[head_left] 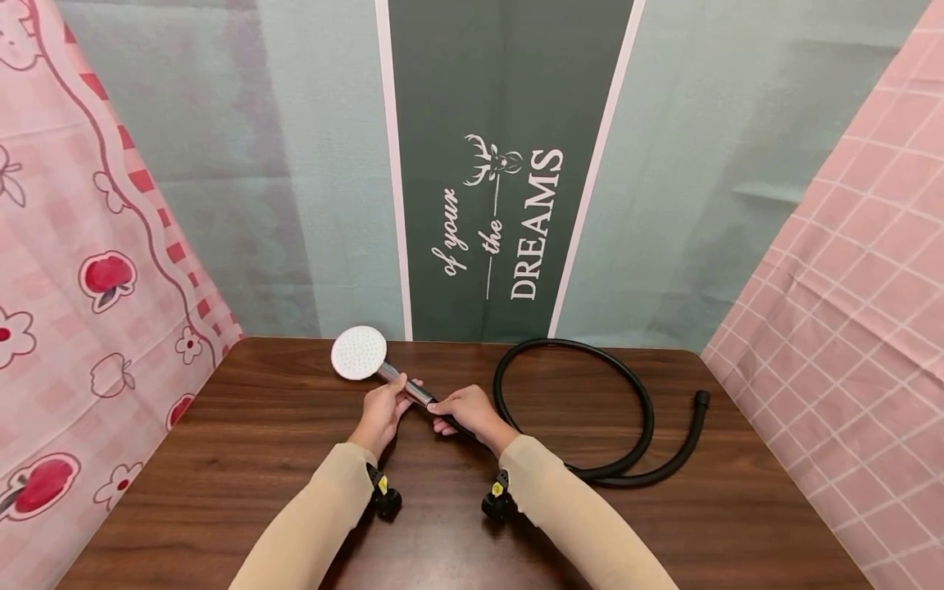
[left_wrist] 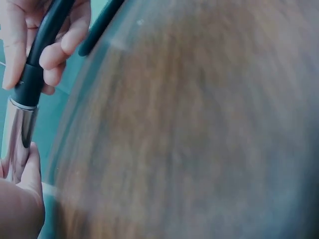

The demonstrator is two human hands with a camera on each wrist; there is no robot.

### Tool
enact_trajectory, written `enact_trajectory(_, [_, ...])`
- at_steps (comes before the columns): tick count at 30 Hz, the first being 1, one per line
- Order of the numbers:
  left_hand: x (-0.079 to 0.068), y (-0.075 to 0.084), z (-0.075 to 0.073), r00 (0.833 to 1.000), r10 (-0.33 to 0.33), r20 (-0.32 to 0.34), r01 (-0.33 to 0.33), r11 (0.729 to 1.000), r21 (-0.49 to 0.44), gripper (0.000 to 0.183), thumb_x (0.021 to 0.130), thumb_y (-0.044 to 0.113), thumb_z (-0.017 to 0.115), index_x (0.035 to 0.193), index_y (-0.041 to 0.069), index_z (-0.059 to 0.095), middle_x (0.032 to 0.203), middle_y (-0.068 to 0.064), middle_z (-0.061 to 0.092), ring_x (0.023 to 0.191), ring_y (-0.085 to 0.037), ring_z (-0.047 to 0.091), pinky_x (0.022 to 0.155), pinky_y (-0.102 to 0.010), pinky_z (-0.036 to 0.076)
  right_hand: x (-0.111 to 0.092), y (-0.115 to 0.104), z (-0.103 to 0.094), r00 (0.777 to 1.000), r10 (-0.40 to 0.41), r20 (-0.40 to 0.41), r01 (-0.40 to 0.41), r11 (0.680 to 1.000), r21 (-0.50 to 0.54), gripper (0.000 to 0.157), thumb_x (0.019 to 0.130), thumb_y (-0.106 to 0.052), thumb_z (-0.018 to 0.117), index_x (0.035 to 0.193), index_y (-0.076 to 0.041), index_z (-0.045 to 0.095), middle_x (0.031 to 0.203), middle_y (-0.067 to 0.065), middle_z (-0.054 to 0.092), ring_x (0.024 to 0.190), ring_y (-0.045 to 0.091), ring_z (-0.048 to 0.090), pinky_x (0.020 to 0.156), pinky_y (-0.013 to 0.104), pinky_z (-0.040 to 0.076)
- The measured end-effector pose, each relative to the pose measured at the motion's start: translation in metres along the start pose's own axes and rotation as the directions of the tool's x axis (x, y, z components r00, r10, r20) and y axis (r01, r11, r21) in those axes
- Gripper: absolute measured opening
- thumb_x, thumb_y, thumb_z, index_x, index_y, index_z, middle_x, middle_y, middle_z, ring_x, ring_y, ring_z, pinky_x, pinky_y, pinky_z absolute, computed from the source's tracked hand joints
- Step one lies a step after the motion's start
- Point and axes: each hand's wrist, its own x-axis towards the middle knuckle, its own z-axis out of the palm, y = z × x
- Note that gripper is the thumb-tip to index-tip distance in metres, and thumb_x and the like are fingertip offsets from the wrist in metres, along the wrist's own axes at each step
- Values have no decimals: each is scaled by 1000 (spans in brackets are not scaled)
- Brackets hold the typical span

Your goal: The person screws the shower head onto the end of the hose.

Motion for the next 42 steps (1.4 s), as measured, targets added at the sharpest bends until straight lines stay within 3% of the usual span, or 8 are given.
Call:
enact_trajectory(4, [0,-1,0,1000,-23,-6,23,1000,1,44,105,14,48,137,-14,39,94,-5,75,128,-33,57,81,-16,58,-1,1,0,1000,6,2,-6,1000,8,25,90,-14,72,95,10,72,62,3,66,52,7,65,54,23,61])
enact_trajectory(8, [0,-1,0,1000,-23,-9,23,1000,-2,46,105,14,48,138,-16,38,97,-9,74,105,-19,70,80,-17,59,-2,1,0,1000,20,8,-20,1000,22,26,90,-14,73,96,11,72,62,3,66,52,8,65,55,25,62])
enact_trajectory(13, [0,0,-1,1000,-22,-18,22,1000,0,44,104,12,49,136,-17,41,97,-10,72,87,-8,71,78,-17,58,0,3,0,1000,28,-1,-28,999,34,27,90,-15,73,96,11,72,63,4,67,52,8,65,57,25,62])
enact_trajectory(26, [-1,2,1,995,-74,-66,70,996,-57,32,102,12,54,125,-9,50,88,-5,71,87,-12,70,75,-18,58,6,10,3,1000,20,-22,-18,997,73,26,89,-13,73,97,11,72,63,4,66,53,8,66,56,25,62])
enact_trajectory(32, [-3,1,1,994,-71,-84,68,997,-38,31,101,11,55,124,-9,52,84,-1,70,83,-8,68,79,-18,58,8,14,4,999,12,-36,-9,997,75,26,88,-14,74,96,11,72,63,4,66,52,8,66,56,25,62])
enact_trajectory(36, [-9,2,1,992,-73,-102,71,997,-22,25,100,8,56,120,-7,52,86,0,65,83,-6,65,83,-19,59,7,13,5,999,5,-37,-2,997,75,27,88,-14,75,95,12,72,62,4,66,52,8,66,55,25,62])
enact_trajectory(42, [-26,5,-4,994,-94,-64,97,994,41,38,100,2,52,133,-16,45,96,-10,66,88,-10,68,91,-23,59,4,10,2,999,4,-39,-1,998,67,28,87,-14,75,96,13,71,64,5,68,53,8,66,56,26,62])
